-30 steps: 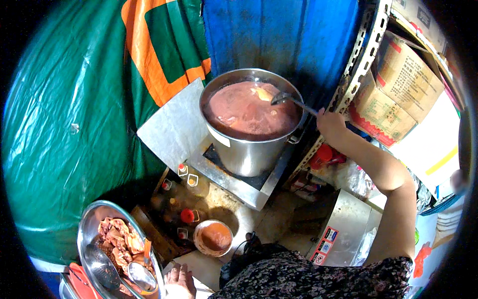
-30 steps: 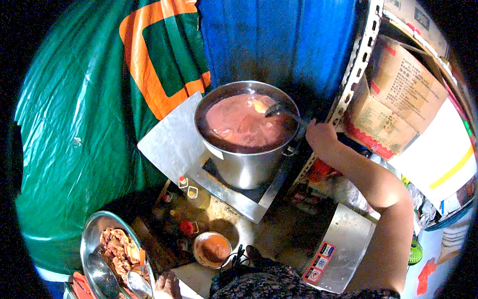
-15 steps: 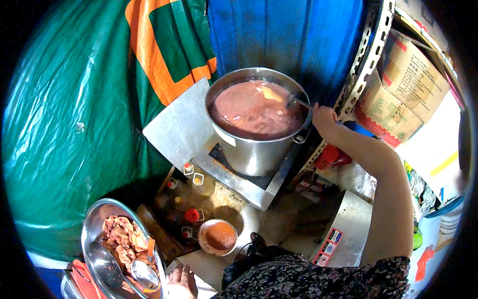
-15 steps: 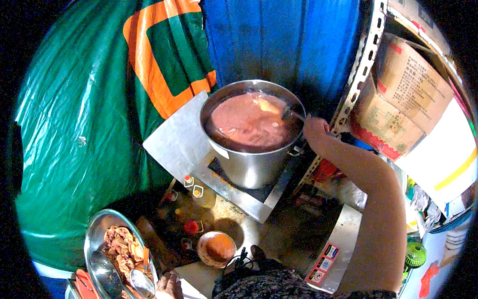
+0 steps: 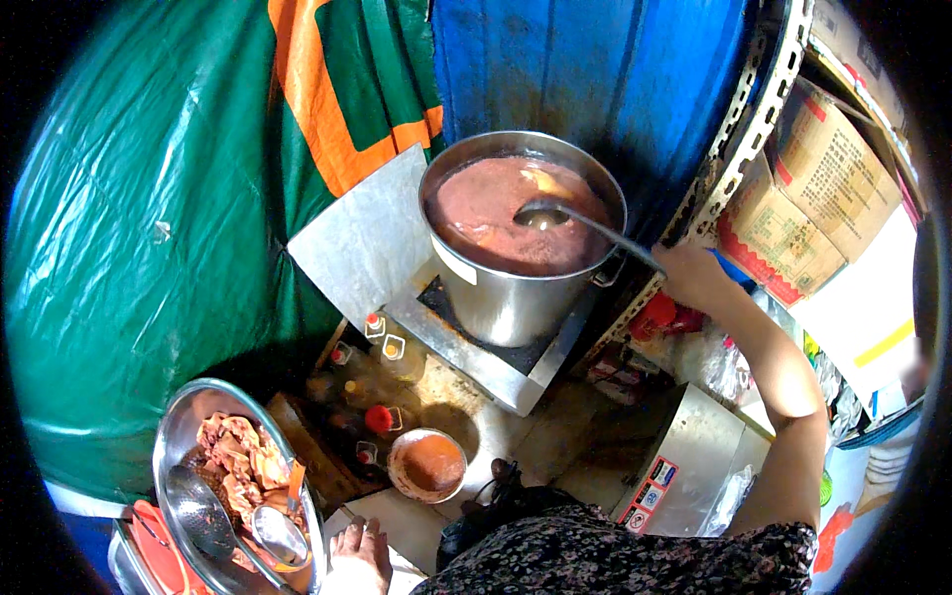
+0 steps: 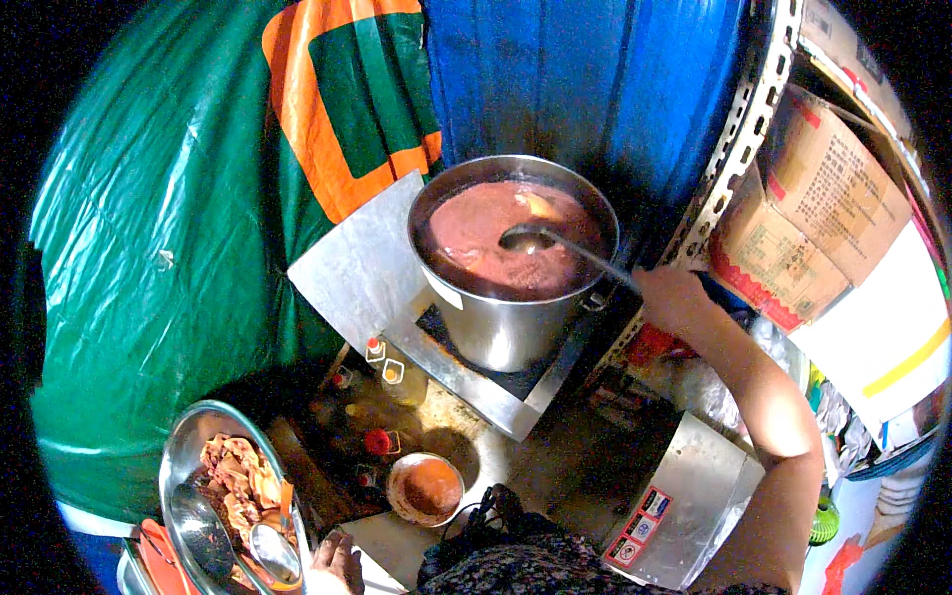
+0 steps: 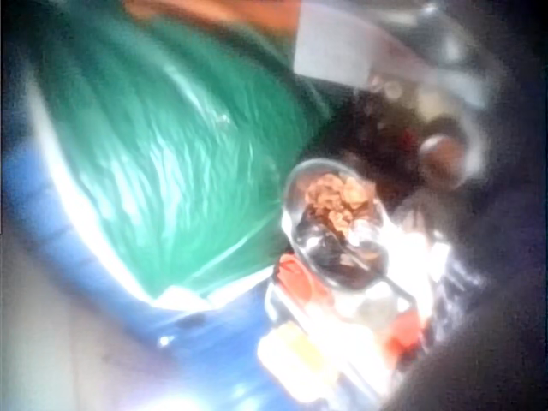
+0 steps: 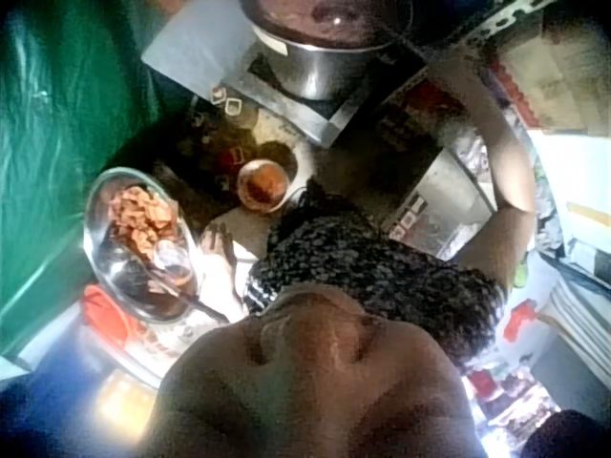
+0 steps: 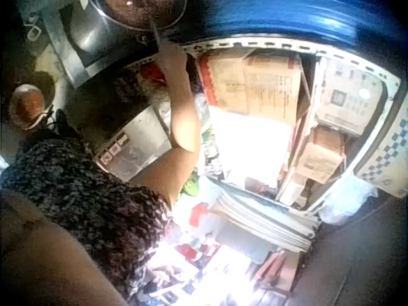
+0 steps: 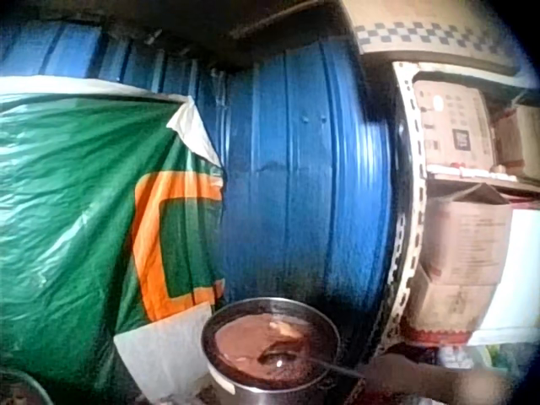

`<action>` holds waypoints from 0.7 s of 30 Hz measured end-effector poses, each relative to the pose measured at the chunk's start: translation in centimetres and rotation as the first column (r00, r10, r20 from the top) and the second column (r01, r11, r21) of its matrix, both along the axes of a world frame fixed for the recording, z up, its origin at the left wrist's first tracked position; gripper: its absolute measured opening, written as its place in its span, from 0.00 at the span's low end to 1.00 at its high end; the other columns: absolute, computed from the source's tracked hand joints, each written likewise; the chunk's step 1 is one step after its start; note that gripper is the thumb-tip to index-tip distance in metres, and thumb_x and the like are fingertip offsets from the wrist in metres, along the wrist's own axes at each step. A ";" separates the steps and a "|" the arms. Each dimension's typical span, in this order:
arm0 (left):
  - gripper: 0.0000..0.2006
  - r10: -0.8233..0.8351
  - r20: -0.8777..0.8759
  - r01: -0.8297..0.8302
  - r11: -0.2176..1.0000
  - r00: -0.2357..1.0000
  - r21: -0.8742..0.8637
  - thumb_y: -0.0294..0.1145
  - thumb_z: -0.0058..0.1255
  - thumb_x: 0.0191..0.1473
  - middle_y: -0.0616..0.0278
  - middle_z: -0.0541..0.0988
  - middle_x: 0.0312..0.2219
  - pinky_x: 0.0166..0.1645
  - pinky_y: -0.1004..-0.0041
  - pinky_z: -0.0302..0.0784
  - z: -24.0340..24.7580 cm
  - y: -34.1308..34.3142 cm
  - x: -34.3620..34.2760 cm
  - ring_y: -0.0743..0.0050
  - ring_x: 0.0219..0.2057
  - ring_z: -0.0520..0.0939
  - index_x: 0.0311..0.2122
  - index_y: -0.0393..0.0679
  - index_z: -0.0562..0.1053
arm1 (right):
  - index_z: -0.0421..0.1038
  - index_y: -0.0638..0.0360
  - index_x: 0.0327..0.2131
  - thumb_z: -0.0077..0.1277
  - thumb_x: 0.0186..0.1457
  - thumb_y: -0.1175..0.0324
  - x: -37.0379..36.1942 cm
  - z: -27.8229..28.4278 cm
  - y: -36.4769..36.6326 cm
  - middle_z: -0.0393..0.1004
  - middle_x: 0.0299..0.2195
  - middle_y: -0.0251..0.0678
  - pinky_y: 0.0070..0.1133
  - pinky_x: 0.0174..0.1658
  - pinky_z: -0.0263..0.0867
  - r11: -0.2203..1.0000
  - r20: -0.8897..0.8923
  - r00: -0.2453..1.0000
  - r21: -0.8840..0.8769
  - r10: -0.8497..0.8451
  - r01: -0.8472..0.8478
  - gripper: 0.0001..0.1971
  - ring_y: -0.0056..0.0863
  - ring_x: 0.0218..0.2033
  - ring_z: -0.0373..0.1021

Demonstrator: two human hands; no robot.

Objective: The person uses a ladle to stir a large pot of simmering meat and broth, periodically transferring small amounts of liquid to a separate bowl and adding more pieces of meat to the pot.

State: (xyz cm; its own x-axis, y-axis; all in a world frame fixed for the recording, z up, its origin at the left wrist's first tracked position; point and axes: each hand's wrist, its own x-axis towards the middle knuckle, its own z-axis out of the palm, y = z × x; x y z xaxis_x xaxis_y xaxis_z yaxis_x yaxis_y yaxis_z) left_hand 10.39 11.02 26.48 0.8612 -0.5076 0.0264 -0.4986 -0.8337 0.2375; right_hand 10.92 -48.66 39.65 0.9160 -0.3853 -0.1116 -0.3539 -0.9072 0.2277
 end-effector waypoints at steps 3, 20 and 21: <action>0.17 0.022 -0.100 -0.003 0.983 0.995 0.186 0.39 0.41 0.55 0.46 0.71 0.48 0.56 0.58 0.63 1.6 -1.1 0.6 0.44 0.49 0.69 0.46 0.43 0.73 | 0.65 0.61 0.39 0.48 0.44 0.70 -1.0 0.4 2.0 0.73 0.31 0.49 0.39 0.38 0.69 0.985 -0.104 0.995 0.170 -0.009 0.027 0.15 0.48 0.36 0.71; 0.18 -0.568 0.458 -0.275 0.382 0.683 0.883 0.28 0.33 0.59 0.53 0.67 0.52 0.48 0.73 0.72 0.1 2.4 -0.8 0.57 0.45 0.75 0.54 0.43 0.64 | 0.67 0.62 0.32 0.47 0.42 0.72 7.1 -5.5 1.7 0.73 0.28 0.48 0.39 0.36 0.68 0.995 0.247 0.969 0.091 0.020 -0.044 0.10 0.48 0.33 0.71; 0.19 -0.844 0.238 -0.607 -0.124 0.480 0.785 0.26 0.32 0.59 0.53 0.65 0.54 0.49 0.74 0.72 0.3 2.4 -0.9 0.59 0.46 0.74 0.55 0.42 0.63 | 0.67 0.62 0.32 0.48 0.41 0.72 6.9 -5.0 1.6 0.73 0.27 0.48 0.39 0.36 0.68 0.994 0.262 0.965 0.102 0.018 -0.046 0.11 0.48 0.33 0.71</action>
